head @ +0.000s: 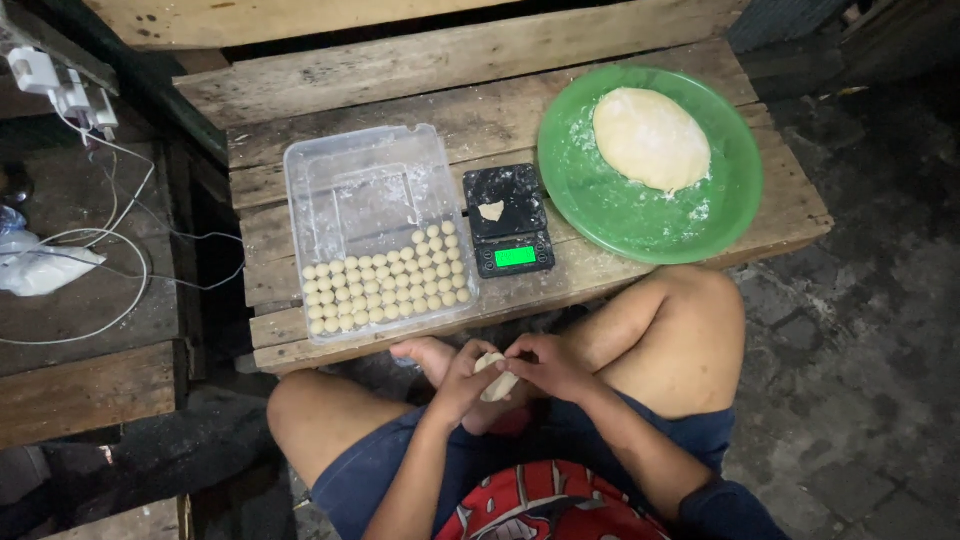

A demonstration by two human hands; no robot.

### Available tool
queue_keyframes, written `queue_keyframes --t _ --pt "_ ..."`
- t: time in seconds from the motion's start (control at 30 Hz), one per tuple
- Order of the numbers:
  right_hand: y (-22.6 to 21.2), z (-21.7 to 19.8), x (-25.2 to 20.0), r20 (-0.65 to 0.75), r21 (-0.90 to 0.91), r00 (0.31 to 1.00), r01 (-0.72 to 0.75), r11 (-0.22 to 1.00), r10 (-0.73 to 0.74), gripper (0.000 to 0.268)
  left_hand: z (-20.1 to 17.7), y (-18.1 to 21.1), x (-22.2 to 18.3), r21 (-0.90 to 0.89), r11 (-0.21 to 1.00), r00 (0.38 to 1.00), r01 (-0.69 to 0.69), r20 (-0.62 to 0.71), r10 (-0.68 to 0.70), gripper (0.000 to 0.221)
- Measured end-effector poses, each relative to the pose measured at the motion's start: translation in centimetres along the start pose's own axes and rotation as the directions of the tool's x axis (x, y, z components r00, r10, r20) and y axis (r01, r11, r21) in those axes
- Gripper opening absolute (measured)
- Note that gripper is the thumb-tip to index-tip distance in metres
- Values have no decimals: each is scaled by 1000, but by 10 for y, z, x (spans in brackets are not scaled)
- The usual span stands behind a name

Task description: Weighing small portions of dough on a digital scale and rolling them into uniform balls.

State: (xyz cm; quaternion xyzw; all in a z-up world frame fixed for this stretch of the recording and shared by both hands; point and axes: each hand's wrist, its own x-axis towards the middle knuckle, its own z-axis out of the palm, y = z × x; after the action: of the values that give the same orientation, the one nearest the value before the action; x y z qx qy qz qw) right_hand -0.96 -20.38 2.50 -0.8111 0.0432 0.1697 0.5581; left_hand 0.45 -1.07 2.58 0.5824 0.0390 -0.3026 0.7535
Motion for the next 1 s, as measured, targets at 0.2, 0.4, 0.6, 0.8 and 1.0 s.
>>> queue_keyframes --t 0.2,0.4,0.6,0.8,1.0 --pt "-8 8 1 -6 182 995 -94 979 96 27 0 5 -2 61 998 1000 1 -7 0 27" --pt "27 6 15 50 313 988 -157 937 149 16 0 4 -3 64 998 1000 11 10 -12 26" --pt "5 -32 45 50 786 833 -373 493 551 26 -3 -1 0 -1 1000 999 27 -28 -27 27" --pt "-45 -80 125 -252 -121 929 246 962 -269 31 -5 -7 3 39 999 1000 29 -9 -29 24" --pt "-67 -73 200 -180 -626 931 140 767 -317 41 -10 -11 7 49 998 999 32 -6 -32 27"
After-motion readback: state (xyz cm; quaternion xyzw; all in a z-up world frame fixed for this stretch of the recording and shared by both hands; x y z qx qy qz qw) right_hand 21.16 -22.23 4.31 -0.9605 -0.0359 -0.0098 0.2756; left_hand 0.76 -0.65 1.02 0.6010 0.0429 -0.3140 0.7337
